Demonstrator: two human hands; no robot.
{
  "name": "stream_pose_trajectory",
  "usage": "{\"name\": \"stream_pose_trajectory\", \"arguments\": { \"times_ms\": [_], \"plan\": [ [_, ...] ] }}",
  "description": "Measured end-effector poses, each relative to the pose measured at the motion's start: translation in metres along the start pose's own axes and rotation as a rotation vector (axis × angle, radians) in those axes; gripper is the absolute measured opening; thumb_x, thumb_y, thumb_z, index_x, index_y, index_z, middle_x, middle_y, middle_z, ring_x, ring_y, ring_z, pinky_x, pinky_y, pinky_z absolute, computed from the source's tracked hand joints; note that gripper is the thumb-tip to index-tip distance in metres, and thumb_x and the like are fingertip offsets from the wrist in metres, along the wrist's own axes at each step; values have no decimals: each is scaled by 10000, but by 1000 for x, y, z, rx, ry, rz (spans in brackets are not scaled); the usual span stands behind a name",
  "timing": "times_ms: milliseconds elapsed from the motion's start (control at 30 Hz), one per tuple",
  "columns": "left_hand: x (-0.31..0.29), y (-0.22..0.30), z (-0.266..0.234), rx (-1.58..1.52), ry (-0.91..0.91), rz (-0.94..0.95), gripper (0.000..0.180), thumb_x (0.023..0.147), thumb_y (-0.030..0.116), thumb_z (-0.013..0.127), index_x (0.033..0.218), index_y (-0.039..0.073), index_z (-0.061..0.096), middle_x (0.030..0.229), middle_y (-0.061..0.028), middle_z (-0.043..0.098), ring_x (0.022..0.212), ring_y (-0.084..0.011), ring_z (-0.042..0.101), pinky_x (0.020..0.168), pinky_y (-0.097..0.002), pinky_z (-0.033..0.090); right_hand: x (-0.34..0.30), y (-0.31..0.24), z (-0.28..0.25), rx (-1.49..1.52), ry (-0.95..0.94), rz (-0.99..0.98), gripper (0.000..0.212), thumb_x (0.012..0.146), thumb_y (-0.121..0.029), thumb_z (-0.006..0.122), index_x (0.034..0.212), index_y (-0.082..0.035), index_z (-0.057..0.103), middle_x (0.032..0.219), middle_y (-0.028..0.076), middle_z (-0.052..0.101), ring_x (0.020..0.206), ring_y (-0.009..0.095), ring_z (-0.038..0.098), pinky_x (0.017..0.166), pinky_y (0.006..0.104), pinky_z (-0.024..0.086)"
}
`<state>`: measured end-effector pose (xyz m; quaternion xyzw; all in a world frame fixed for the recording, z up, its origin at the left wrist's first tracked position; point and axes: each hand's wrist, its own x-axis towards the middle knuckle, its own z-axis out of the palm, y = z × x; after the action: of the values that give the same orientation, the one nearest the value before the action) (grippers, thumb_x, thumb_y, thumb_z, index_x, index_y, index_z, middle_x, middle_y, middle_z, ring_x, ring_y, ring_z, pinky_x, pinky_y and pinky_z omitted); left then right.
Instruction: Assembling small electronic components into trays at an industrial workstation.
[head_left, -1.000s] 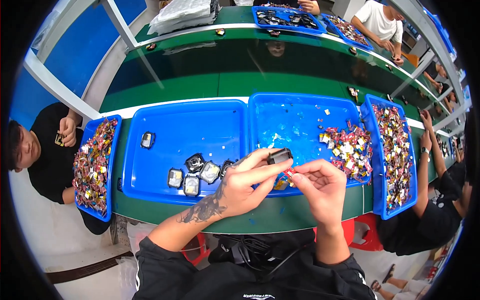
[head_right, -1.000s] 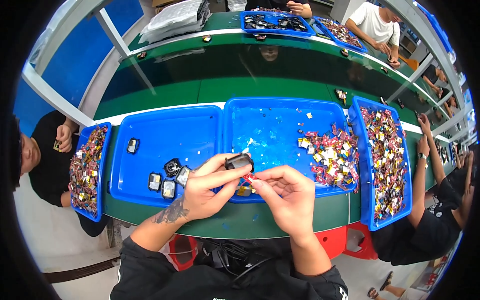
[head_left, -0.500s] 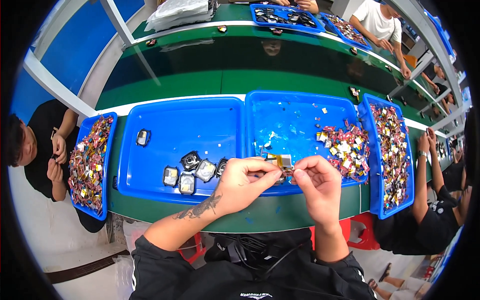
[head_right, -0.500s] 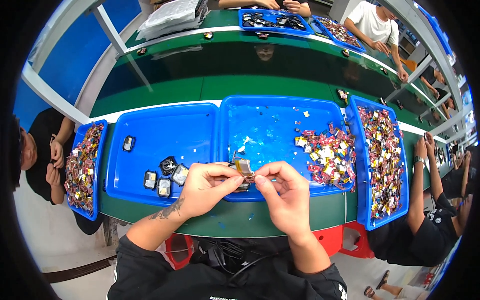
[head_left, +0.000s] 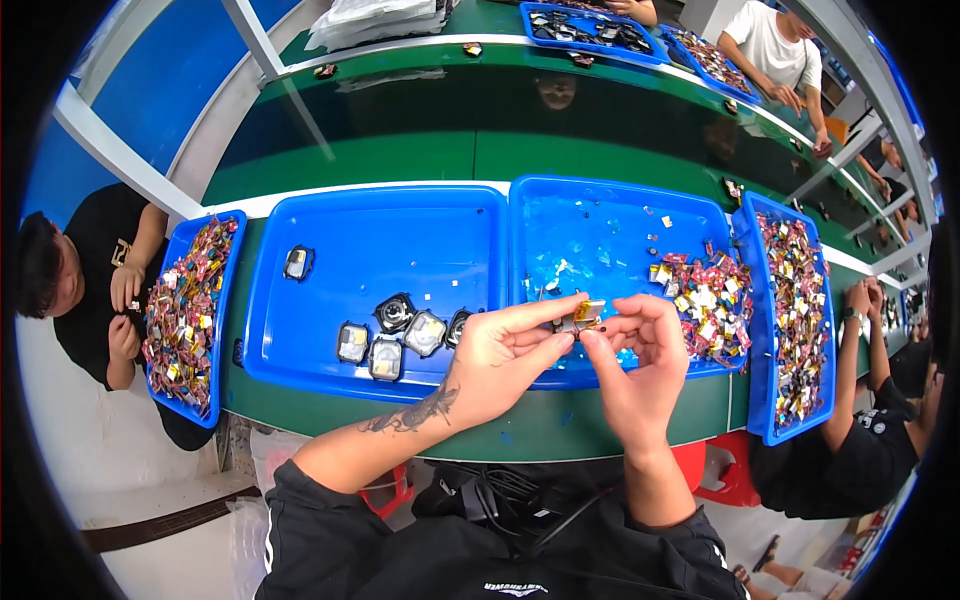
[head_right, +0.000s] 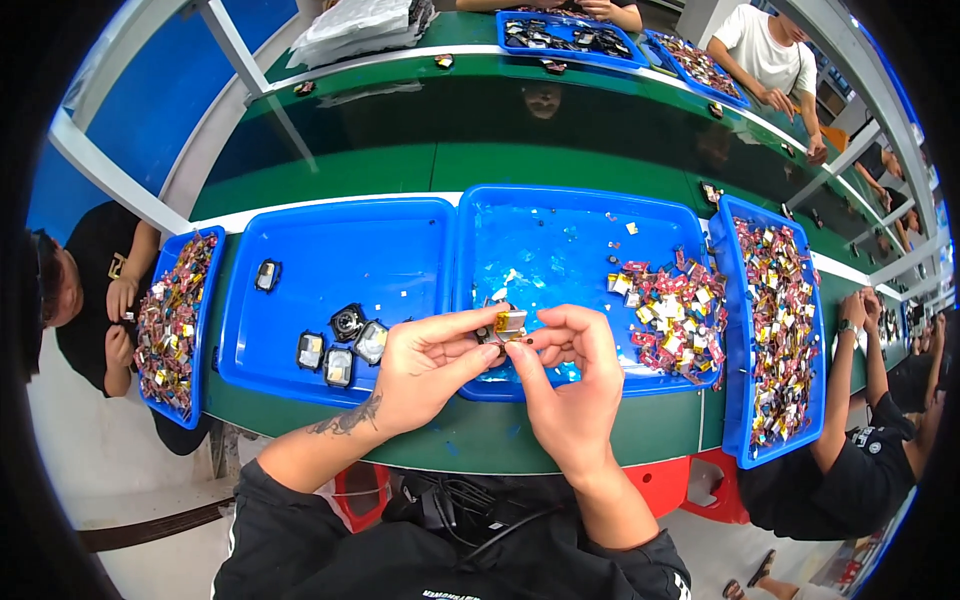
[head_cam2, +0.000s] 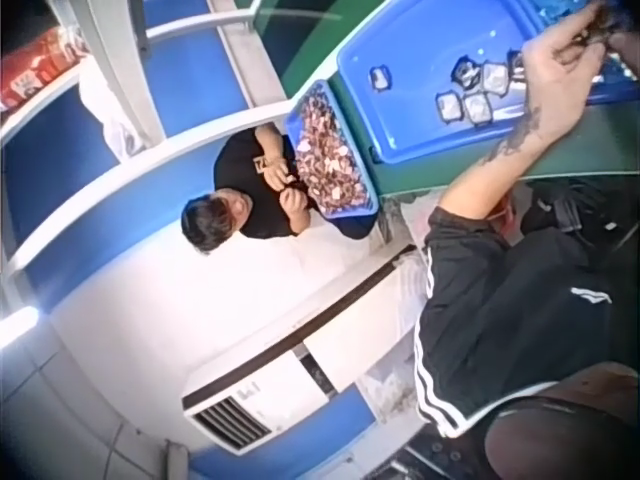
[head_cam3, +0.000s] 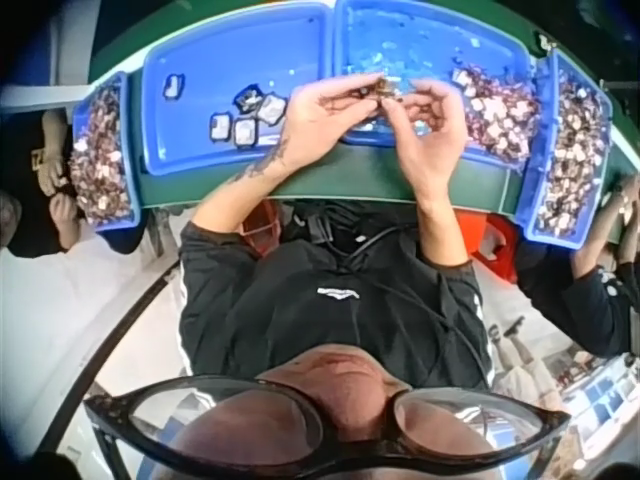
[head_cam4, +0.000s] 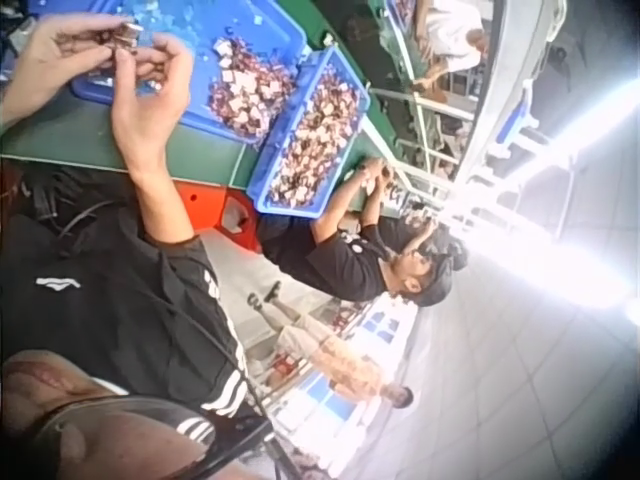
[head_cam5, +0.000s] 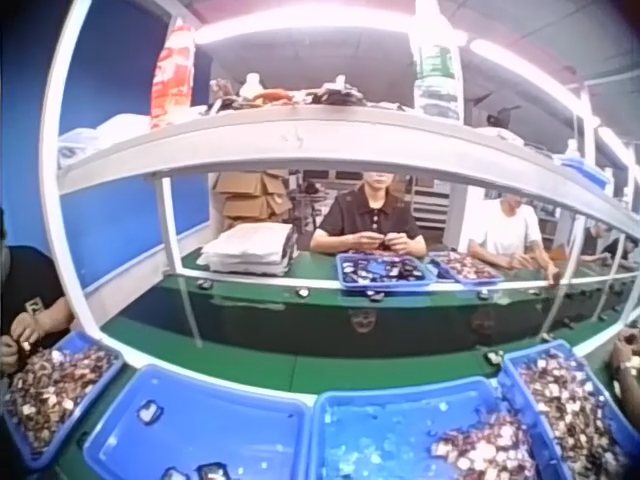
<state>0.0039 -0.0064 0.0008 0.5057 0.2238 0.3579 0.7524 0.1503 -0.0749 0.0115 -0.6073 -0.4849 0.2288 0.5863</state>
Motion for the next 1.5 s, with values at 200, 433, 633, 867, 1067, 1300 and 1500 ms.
{"name": "stream_pose_trajectory", "arguments": {
  "times_ms": [200,433,633,867,1067,1300,1500],
  "plan": [
    [0,11,3,7,103,-22,638,879,-83,574,1444,48,308,1191,-170,621,1075,-183,624,904,-281,514,8,-10,8,-75,-63,60,424,780,51,720,1159,-6,537,952,67,592,826,103,578,707,223,528],
    [6,6,0,-30,79,108,467,897,-56,571,1319,44,398,1170,-151,621,1033,-160,630,856,-265,523,32,-13,0,93,-254,122,422,788,67,687,1176,-12,539,942,38,588,878,93,571,723,217,519],
    [6,0,-5,-167,155,109,302,936,-16,544,1219,14,443,1162,-145,624,1059,-160,616,881,-268,524,37,-3,6,0,-227,-5,314,789,38,715,1070,-14,587,956,37,594,870,96,584,713,226,535],
    [4,-4,-11,-14,143,151,260,918,-30,555,1145,24,439,1099,-121,645,1014,-146,629,853,-257,513,38,-5,12,192,-277,179,307,791,32,707,1074,-19,598,913,7,591,831,73,574,688,217,532],
    [0,53,-35,1251,193,311,586,825,39,680,1353,59,428,1199,-166,585,1059,-291,621,915,-385,496,122,21,0,-63,-346,-68,325,796,-19,678,1096,24,561,783,82,690,720,108,629,680,269,504],
    [-54,70,-96,1799,52,-75,525,758,54,693,1263,145,579,1208,-143,568,1094,-348,556,930,-400,470,281,125,10,-748,-181,308,526,482,-257,929,916,-45,719,992,155,692,953,293,673,851,358,529],
    [-39,71,-99,1919,-12,-26,405,787,131,666,1139,-40,561,1119,-186,590,1032,-339,587,866,-419,501,255,78,-36,-935,-225,-2,173,764,-222,744,853,-77,713,933,183,700,914,351,676,804,438,549]
  ]
}}
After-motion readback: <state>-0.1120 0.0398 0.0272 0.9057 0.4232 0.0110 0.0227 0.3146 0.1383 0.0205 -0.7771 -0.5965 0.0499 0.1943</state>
